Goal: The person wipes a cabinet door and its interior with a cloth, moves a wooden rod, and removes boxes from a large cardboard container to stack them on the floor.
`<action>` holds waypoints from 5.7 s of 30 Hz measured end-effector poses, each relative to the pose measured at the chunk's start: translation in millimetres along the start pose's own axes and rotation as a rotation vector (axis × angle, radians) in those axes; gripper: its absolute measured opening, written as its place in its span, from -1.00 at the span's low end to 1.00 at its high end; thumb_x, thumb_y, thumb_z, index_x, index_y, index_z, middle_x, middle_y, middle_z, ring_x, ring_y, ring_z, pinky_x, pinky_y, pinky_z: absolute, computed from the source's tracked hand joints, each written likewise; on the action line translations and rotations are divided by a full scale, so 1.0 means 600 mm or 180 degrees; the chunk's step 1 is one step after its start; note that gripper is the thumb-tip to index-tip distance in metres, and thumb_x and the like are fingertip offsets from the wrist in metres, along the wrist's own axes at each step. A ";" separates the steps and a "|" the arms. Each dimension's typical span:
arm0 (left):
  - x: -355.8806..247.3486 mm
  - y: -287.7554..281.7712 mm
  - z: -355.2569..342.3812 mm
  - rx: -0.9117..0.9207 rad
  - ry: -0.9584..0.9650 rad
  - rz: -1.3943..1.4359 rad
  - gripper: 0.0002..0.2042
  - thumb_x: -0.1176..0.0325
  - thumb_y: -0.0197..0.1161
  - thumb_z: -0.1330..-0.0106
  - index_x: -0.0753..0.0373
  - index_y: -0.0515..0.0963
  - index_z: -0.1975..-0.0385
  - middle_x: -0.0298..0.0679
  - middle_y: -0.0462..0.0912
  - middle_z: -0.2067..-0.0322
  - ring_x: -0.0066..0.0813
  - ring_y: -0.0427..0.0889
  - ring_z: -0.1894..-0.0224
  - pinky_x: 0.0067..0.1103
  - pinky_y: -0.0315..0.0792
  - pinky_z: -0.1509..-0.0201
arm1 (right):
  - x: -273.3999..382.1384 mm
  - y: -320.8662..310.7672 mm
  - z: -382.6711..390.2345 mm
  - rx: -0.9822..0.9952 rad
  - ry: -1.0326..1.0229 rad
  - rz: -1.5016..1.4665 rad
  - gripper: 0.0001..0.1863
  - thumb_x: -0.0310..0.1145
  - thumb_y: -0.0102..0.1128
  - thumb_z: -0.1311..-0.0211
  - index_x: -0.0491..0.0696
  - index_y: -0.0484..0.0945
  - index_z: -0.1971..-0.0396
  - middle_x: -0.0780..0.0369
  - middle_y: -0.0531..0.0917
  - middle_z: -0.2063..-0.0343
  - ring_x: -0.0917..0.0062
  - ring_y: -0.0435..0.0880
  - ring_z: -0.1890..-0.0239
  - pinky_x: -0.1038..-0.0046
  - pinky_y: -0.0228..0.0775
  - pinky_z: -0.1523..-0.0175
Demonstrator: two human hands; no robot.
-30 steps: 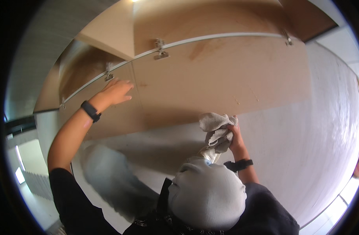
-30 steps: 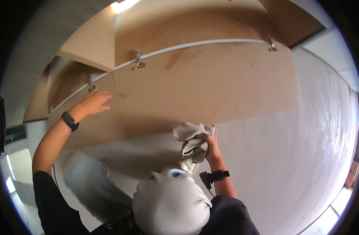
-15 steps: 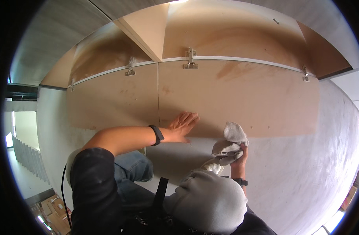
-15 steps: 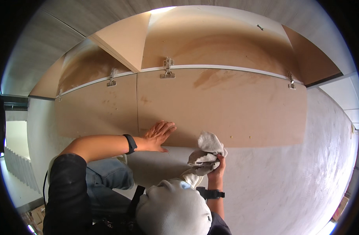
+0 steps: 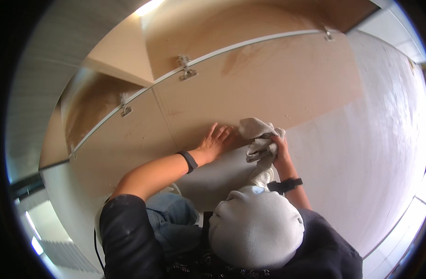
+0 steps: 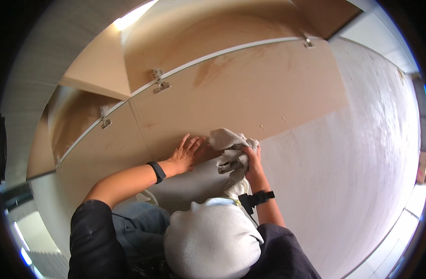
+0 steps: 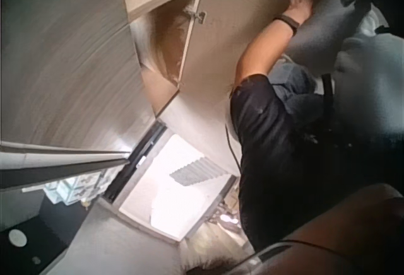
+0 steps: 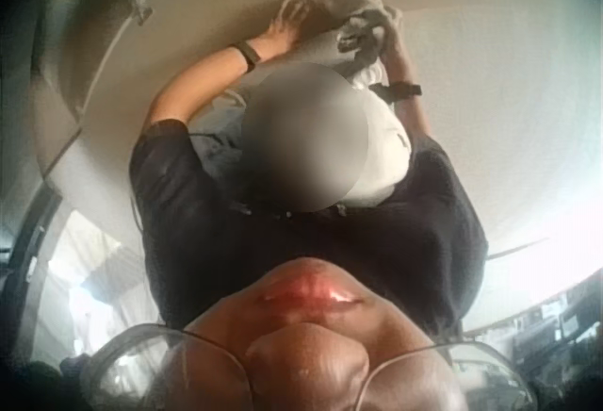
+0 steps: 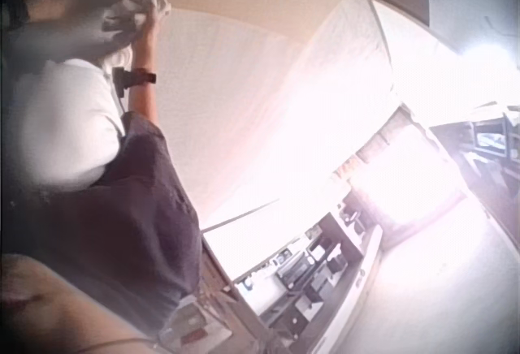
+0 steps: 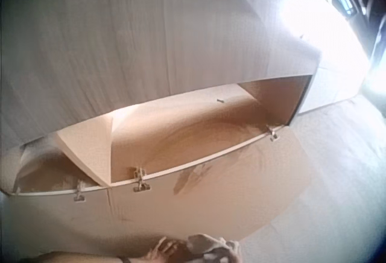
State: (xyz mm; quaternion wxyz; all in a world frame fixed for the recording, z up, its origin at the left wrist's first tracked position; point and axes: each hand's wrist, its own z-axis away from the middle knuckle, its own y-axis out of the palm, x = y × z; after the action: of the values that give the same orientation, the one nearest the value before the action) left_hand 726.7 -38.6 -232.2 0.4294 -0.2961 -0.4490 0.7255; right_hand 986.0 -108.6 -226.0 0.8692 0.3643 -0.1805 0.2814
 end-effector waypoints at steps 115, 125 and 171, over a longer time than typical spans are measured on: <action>0.043 0.361 0.608 -0.5097 -0.5905 0.7214 -0.65 0.04 0.23 -0.12 0.17 0.39 0.28 -0.30 0.47 0.30 -0.49 0.47 0.30 -0.56 0.39 0.27 | -0.277 0.424 -0.118 0.2236 0.2231 0.4899 -0.23 -0.30 0.23 0.04 -0.24 0.16 -0.20 0.05 0.50 0.08 0.41 0.53 0.12 0.46 0.41 0.02; 0.084 0.292 0.603 -0.4997 -0.6831 0.7557 -0.44 -0.21 0.27 0.12 0.14 0.39 0.31 -0.38 0.31 0.34 -0.54 0.27 0.39 -0.62 0.13 0.34 | -0.318 0.378 -0.116 0.1931 0.1891 0.4135 -0.31 -0.34 0.20 0.05 -0.28 0.20 -0.12 0.10 0.47 0.12 0.45 0.52 0.14 0.44 0.42 0.04; 0.424 -0.103 0.677 -0.6354 -0.5251 0.3228 -0.51 -0.16 0.10 -0.27 0.23 0.33 0.46 -0.38 0.33 0.61 -0.64 0.30 0.73 -0.68 0.20 0.71 | -0.108 0.631 0.006 0.2998 -0.3263 0.4352 -0.09 -0.34 0.22 0.23 -0.24 0.03 -0.21 0.04 0.63 0.45 0.10 0.60 0.52 0.26 0.46 0.37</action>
State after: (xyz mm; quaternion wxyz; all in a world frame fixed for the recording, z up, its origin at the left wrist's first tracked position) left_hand 301.6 40.3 -16.2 -0.6544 -0.0940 -0.7371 0.1399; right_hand 700.3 83.6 -55.8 0.0999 0.5693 -0.5783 0.5758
